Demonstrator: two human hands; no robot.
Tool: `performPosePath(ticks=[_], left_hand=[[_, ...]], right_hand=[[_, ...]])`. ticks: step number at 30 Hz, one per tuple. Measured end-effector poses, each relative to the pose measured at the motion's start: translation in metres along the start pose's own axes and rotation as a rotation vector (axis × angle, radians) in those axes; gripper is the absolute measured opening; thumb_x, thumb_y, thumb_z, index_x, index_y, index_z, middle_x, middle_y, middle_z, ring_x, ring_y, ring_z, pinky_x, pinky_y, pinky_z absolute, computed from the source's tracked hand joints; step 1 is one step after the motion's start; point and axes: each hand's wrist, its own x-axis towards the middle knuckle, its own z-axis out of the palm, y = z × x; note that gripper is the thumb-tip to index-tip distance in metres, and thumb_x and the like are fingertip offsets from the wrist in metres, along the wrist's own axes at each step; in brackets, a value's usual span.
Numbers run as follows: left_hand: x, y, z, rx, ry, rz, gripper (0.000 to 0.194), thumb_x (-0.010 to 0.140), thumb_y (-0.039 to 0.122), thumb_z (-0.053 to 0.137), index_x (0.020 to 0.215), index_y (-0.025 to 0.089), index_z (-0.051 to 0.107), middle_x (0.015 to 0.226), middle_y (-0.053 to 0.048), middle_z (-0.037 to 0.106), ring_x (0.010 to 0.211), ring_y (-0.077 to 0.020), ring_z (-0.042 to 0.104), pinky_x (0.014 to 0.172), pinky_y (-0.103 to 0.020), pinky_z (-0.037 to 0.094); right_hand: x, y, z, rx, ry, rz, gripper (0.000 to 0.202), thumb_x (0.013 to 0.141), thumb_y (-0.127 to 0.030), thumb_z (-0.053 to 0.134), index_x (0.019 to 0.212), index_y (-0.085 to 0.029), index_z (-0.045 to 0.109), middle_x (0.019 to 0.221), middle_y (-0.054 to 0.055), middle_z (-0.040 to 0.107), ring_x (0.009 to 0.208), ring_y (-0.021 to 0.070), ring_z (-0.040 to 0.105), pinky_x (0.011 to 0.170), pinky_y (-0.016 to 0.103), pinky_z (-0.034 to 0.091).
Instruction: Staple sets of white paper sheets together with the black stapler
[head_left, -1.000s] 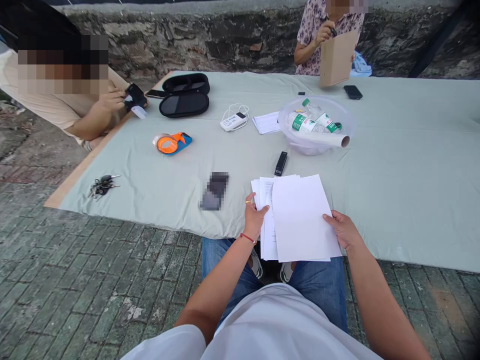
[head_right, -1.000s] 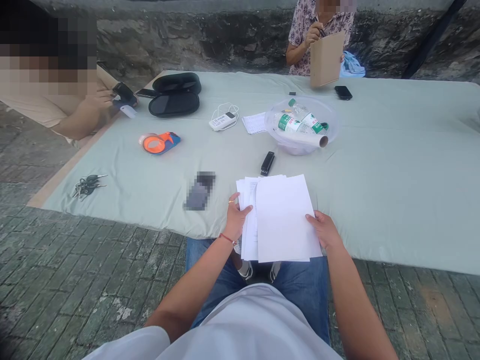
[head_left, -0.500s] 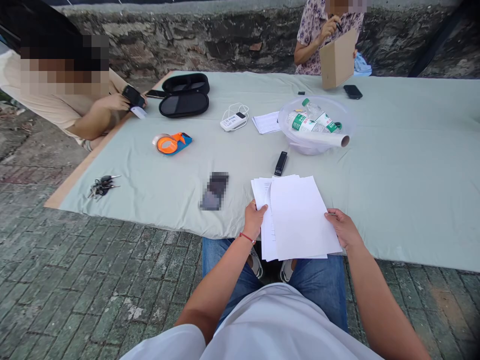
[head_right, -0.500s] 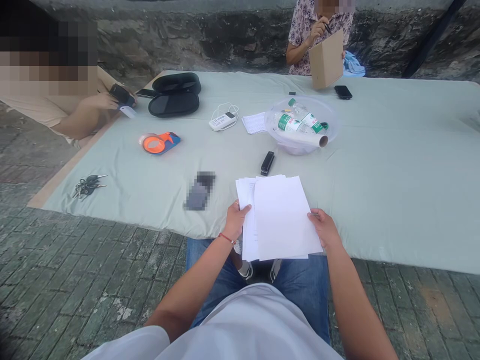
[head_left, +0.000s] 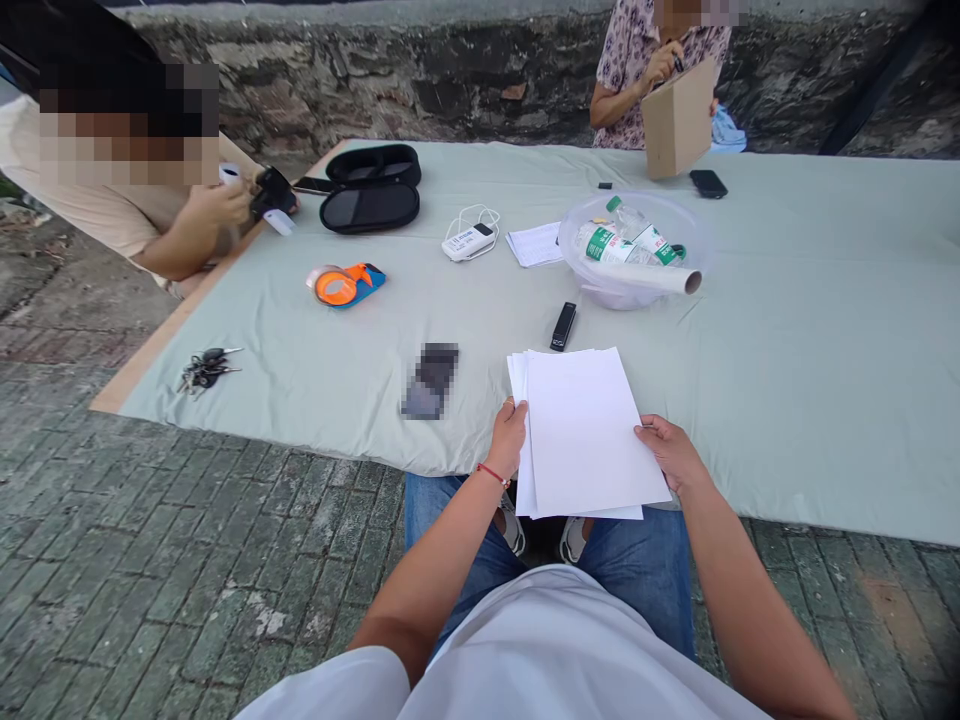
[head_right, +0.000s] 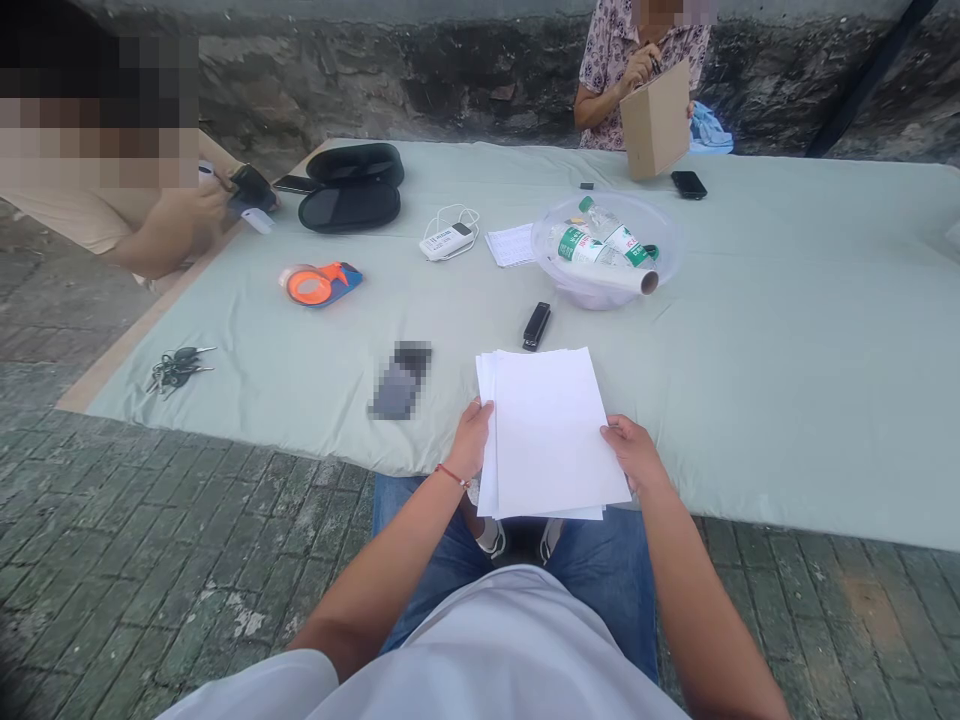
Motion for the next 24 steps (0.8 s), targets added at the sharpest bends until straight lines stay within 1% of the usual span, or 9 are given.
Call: performPosePath(ticks=[3, 5, 8, 10, 13, 17, 19, 21, 24], left_hand=[[0.000, 0.003, 0.000, 0.015, -0.008, -0.023, 0.032, 0.082, 0.043, 0.070, 0.100, 0.019, 0.061, 0.123, -0.015, 0.068, 0.121, -0.0299, 0.061, 0.104, -0.042, 0.046], [0.001, 0.004, -0.001, 0.039, -0.040, -0.017, 0.036, 0.078, 0.040, 0.075, 0.103, 0.018, 0.060, 0.120, -0.015, 0.070, 0.114, -0.0302, 0.065, 0.100, -0.043, 0.049], [0.002, 0.003, -0.002, 0.038, -0.073, -0.003, 0.039, 0.074, 0.032, 0.077, 0.106, 0.018, 0.060, 0.117, -0.013, 0.071, 0.105, -0.0278, 0.068, 0.096, -0.044, 0.051], [0.001, 0.003, -0.004, 0.001, -0.109, 0.005, 0.042, 0.074, 0.032, 0.077, 0.110, 0.017, 0.061, 0.117, -0.012, 0.072, 0.105, -0.0269, 0.068, 0.096, -0.043, 0.051], [-0.001, 0.009, -0.008, -0.067, -0.232, 0.023, 0.050, 0.073, 0.034, 0.079, 0.116, 0.017, 0.062, 0.118, -0.011, 0.072, 0.106, -0.0266, 0.068, 0.097, -0.042, 0.051], [-0.009, 0.027, -0.013, -0.105, -0.387, 0.028, 0.053, 0.071, 0.037, 0.084, 0.116, 0.016, 0.065, 0.116, -0.011, 0.074, 0.103, -0.0265, 0.070, 0.095, -0.042, 0.052], [-0.013, 0.038, -0.015, -0.112, -0.433, 0.030, 0.051, 0.072, 0.038, 0.084, 0.115, 0.017, 0.066, 0.113, -0.010, 0.075, 0.101, -0.0265, 0.070, 0.093, -0.042, 0.053], [-0.015, 0.049, -0.015, -0.107, -0.465, 0.062, 0.047, 0.073, 0.038, 0.084, 0.112, 0.018, 0.068, 0.109, -0.009, 0.076, 0.100, -0.0262, 0.071, 0.091, -0.041, 0.054], [-0.016, 0.068, -0.010, -0.076, -0.493, 0.174, 0.042, 0.072, 0.039, 0.085, 0.107, 0.018, 0.071, 0.104, -0.007, 0.077, 0.099, -0.0249, 0.071, 0.092, -0.040, 0.055]], right_hand=[[0.000, 0.000, 0.008, -0.023, -0.037, -0.024, 0.034, 0.076, -0.047, 0.073, 0.097, -0.023, 0.065, 0.084, 0.004, 0.075, 0.068, 0.0203, 0.068, 0.058, 0.030, 0.052], [0.000, 0.002, 0.012, -0.058, -0.071, -0.041, 0.034, 0.078, -0.048, 0.070, 0.101, -0.023, 0.064, 0.085, 0.004, 0.075, 0.071, 0.0209, 0.069, 0.061, 0.031, 0.053], [0.001, 0.008, 0.013, -0.183, -0.080, -0.091, 0.037, 0.081, -0.048, 0.066, 0.110, -0.024, 0.064, 0.094, 0.005, 0.075, 0.083, 0.0226, 0.071, 0.074, 0.036, 0.056], [0.002, 0.012, 0.010, -0.290, -0.041, -0.139, 0.038, 0.082, -0.047, 0.064, 0.112, -0.024, 0.064, 0.103, 0.006, 0.074, 0.093, 0.0235, 0.070, 0.083, 0.039, 0.055], [0.004, 0.016, 0.004, -0.392, 0.055, -0.199, 0.038, 0.082, -0.048, 0.064, 0.113, -0.025, 0.064, 0.113, 0.008, 0.071, 0.102, 0.0249, 0.067, 0.092, 0.044, 0.054], [0.002, 0.006, 0.000, -0.359, 0.142, -0.238, 0.060, 0.079, -0.053, 0.072, 0.129, -0.024, 0.056, 0.126, 0.012, 0.066, 0.116, 0.0271, 0.062, 0.104, 0.049, 0.049], [0.001, -0.003, 0.000, -0.255, 0.091, -0.269, 0.069, 0.077, -0.053, 0.075, 0.136, -0.026, 0.052, 0.136, 0.011, 0.062, 0.125, 0.0273, 0.059, 0.108, 0.049, 0.047], [0.000, -0.013, 0.001, -0.115, -0.021, -0.311, 0.070, 0.077, -0.052, 0.077, 0.137, -0.028, 0.052, 0.143, 0.009, 0.059, 0.131, 0.0274, 0.055, 0.110, 0.048, 0.047], [0.003, -0.035, 0.003, 0.035, -0.153, -0.344, 0.062, 0.074, -0.051, 0.081, 0.127, -0.026, 0.062, 0.137, 0.008, 0.065, 0.129, 0.0306, 0.058, 0.110, 0.050, 0.048]])
